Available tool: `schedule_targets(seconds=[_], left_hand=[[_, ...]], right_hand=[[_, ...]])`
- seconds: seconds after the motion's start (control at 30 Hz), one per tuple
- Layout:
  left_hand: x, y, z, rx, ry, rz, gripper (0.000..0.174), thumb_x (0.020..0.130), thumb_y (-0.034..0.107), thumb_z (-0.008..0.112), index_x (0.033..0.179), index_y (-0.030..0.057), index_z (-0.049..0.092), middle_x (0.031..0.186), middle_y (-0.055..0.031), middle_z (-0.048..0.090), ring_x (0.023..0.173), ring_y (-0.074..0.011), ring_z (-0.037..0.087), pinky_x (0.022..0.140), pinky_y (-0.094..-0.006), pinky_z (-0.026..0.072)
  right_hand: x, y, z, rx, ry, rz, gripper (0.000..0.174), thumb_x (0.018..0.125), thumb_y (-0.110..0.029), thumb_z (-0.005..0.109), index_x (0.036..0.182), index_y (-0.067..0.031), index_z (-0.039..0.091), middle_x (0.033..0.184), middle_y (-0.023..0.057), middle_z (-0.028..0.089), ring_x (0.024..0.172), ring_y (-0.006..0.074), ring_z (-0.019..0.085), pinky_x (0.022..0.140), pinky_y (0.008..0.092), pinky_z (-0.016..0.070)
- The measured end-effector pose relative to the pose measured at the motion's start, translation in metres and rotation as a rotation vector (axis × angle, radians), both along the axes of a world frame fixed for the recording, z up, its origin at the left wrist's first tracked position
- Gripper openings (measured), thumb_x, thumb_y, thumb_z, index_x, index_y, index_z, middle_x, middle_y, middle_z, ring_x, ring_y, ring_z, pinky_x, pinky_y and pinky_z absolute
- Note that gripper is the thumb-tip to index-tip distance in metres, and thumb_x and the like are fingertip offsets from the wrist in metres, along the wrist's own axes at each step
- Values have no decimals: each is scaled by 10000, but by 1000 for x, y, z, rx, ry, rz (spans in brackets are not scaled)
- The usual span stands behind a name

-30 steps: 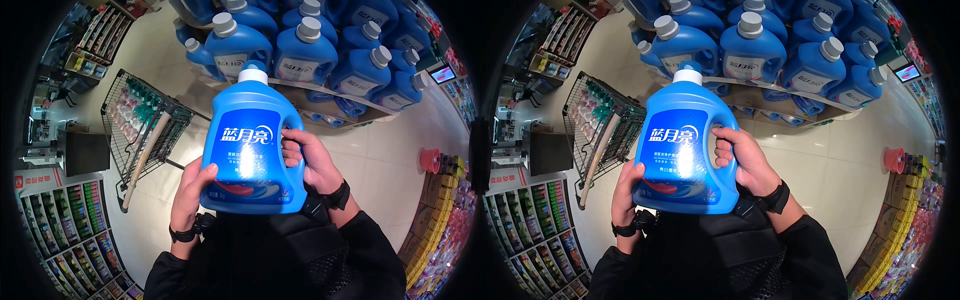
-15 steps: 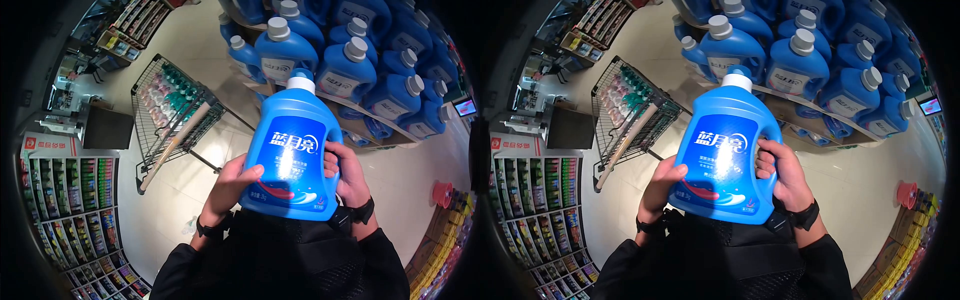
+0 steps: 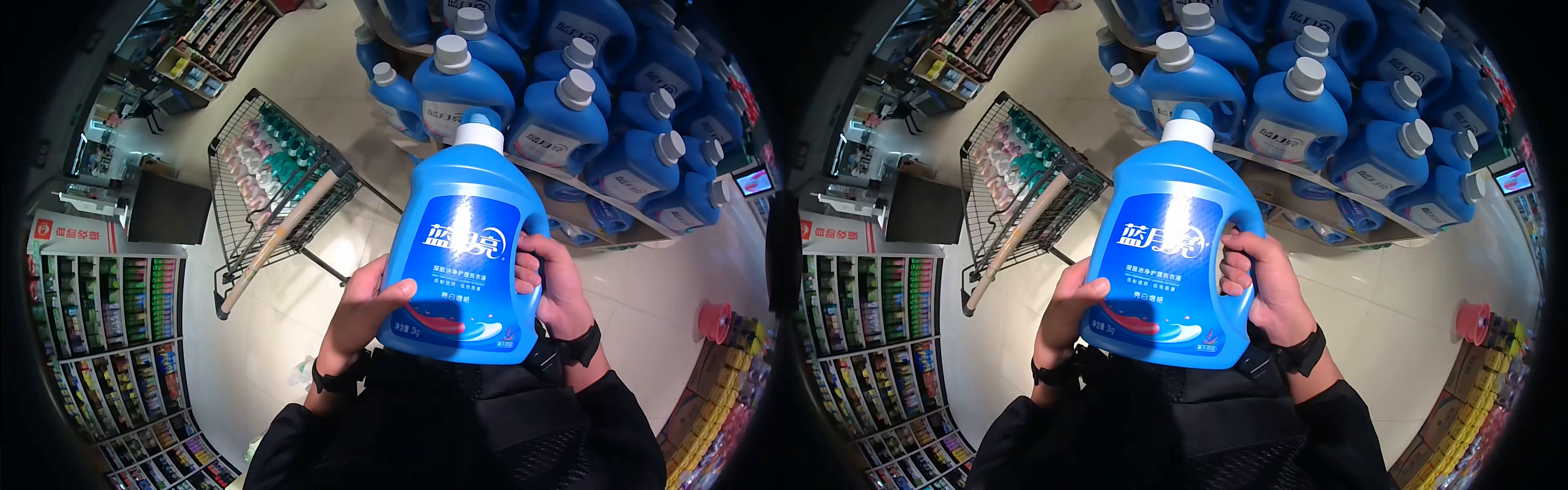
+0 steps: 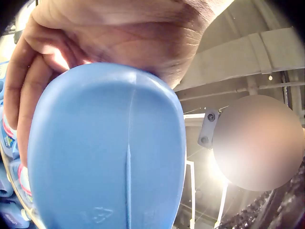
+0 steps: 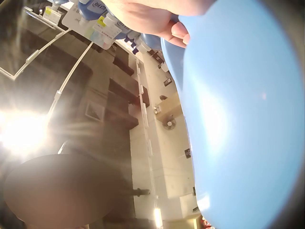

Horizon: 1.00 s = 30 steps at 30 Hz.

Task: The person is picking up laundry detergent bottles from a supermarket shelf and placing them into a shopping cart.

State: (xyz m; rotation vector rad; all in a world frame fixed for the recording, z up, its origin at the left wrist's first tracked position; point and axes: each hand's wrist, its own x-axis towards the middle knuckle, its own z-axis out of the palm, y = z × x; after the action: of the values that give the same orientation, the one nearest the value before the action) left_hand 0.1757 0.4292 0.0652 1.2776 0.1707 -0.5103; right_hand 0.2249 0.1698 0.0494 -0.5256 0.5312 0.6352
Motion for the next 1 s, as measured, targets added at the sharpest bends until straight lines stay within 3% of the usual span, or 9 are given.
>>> schedule_targets(seconds=[0.5,0.6,0.9,1.0], left_hand=[[2,-3,3,69,-38,-27,581,817,312,698,1216,-77,535,1097,-150,649,988,-190,615,895,-306,474],[2,-3,3,67,-36,-23,570,821,312,694,1209,-77,543,1090,-151,652,981,-191,617,893,-305,474],[1,0,-8,72,-27,-11,623,810,370,702,1210,-80,546,1110,-154,647,994,-202,616,900,-306,467],[8,5,-32,-51,-35,-19,635,762,272,758,1253,-55,525,1152,-144,641,1035,-202,616,923,-310,466]], right_hand=[[-1,5,21,-130,-156,40,61,888,-67,541,870,-88,486,546,-22,419,389,79,385,389,239,359],[-2,7,22,-143,-128,10,67,897,-89,536,863,-34,522,532,-12,431,379,86,379,383,237,349],[-2,8,20,-118,-126,31,72,897,-81,548,853,-81,491,551,-28,403,402,77,371,398,229,344],[-3,19,29,-201,-233,31,65,868,-40,578,890,-54,519,574,-21,434,410,66,390,385,235,344]])
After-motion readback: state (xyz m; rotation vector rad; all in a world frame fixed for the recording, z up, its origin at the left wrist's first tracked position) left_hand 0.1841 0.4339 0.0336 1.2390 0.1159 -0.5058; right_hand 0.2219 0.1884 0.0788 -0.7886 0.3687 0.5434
